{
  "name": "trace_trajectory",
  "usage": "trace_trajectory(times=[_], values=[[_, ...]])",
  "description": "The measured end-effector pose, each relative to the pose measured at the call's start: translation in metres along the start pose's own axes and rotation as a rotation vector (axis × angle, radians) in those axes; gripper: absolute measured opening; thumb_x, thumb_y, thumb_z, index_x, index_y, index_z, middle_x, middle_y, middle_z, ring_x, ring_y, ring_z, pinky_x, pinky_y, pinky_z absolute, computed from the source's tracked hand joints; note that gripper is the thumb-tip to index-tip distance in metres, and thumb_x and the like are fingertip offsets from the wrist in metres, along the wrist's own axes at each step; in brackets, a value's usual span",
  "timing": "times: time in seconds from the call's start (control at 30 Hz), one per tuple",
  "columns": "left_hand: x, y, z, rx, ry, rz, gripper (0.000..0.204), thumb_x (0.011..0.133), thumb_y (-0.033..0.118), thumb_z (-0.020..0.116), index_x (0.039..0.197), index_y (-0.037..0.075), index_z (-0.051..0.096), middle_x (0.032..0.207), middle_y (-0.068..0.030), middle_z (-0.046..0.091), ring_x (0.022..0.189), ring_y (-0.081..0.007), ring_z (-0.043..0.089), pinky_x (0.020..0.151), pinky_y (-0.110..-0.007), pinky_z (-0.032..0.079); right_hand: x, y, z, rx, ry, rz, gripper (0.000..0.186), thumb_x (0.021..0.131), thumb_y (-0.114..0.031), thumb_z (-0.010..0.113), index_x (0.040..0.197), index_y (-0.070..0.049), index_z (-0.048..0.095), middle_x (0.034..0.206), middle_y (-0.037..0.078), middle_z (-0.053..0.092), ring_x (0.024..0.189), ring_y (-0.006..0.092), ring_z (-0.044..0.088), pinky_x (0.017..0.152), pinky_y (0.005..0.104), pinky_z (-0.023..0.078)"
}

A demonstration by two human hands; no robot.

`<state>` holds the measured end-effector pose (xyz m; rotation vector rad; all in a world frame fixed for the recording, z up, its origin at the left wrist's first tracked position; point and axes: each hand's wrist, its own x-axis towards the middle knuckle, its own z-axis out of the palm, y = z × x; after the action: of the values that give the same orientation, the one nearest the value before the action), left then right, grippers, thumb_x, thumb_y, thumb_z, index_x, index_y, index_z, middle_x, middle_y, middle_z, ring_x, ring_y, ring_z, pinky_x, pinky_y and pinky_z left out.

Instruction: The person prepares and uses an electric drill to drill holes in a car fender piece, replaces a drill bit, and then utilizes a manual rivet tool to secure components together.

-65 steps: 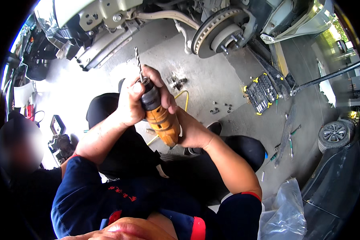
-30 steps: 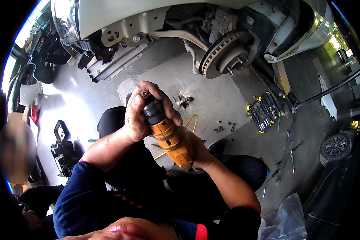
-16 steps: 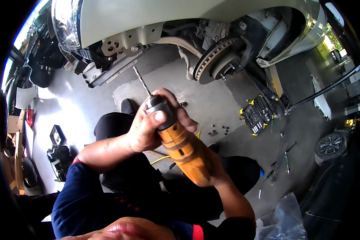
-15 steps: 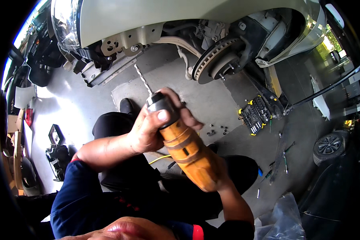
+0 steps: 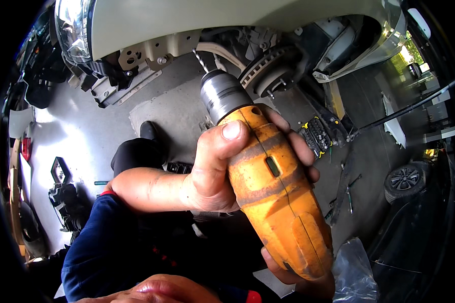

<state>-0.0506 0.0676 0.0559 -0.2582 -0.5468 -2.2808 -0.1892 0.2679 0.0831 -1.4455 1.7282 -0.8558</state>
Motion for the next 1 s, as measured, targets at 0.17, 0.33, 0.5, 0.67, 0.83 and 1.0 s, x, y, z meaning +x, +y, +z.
trace_trajectory(times=[0.17,0.33,0.5,0.67,0.83,1.0], values=[[0.003,0.007,0.001,0.006,0.012,0.038,0.046,0.103,0.042,0.052,0.121,0.0,0.056,0.11,-0.0188,0.071,0.1,-0.0265,0.07,0.088,-0.039,0.057,0.013,-0.005,0.022,0.377,0.183,0.094,0.046,0.081,-0.008,0.07,0.125,-0.002,0.057,0.107,0.009,0.062,0.094,0.0151,0.06,0.086,0.0316,0.051],[0.007,0.011,-0.002,0.007,0.02,0.029,0.044,0.102,0.04,0.053,0.119,0.0,0.058,0.109,-0.017,0.072,0.1,-0.0258,0.07,0.088,-0.04,0.057,0.017,-0.015,0.015,0.29,0.119,0.041,0.05,0.079,-0.005,0.069,0.128,-0.001,0.055,0.107,0.01,0.063,0.092,0.0151,0.06,0.083,0.0304,0.051],[0.006,0.012,-0.002,0.003,0.031,0.035,0.043,0.102,0.039,0.053,0.118,0.0,0.058,0.109,-0.0167,0.072,0.099,-0.0256,0.07,0.088,-0.04,0.057,0.018,-0.027,0.028,0.384,0.233,0.184,0.052,0.079,-0.005,0.068,0.129,-0.001,0.054,0.107,0.009,0.063,0.095,0.0153,0.059,0.087,0.0321,0.05],[0.009,0.012,0.0,0.022,0.042,0.017,0.047,0.102,0.041,0.051,0.113,-0.002,0.063,0.105,-0.0163,0.073,0.097,-0.0245,0.07,0.088,-0.038,0.057,0.019,-0.021,0.027,0.383,0.235,0.131,0.054,0.079,-0.005,0.065,0.132,-0.001,0.053,0.106,0.009,0.062,0.095,0.0151,0.058,0.088,0.0324,0.049],[0.009,0.012,-0.002,0.068,0.036,0.031,0.052,0.102,0.043,0.05,0.108,-0.004,0.068,0.101,-0.0159,0.073,0.096,-0.0234,0.07,0.087,-0.036,0.057,0.02,-0.029,0.02,0.34,0.179,0.179,0.058,0.078,-0.005,0.065,0.134,-0.002,0.051,0.106,0.009,0.062,0.094,0.0145,0.058,0.088,0.032,0.05],[0.01,0.012,0.001,0.018,0.095,0.023,0.052,0.102,0.044,0.05,0.107,-0.005,0.068,0.102,-0.0166,0.073,0.095,-0.0237,0.07,0.087,-0.036,0.057,0.024,-0.023,0.034,0.344,0.285,0.069,0.057,0.077,-0.003,0.066,0.133,-0.001,0.052,0.105,0.009,0.063,0.093,0.0155,0.06,0.086,0.0312,0.052]])
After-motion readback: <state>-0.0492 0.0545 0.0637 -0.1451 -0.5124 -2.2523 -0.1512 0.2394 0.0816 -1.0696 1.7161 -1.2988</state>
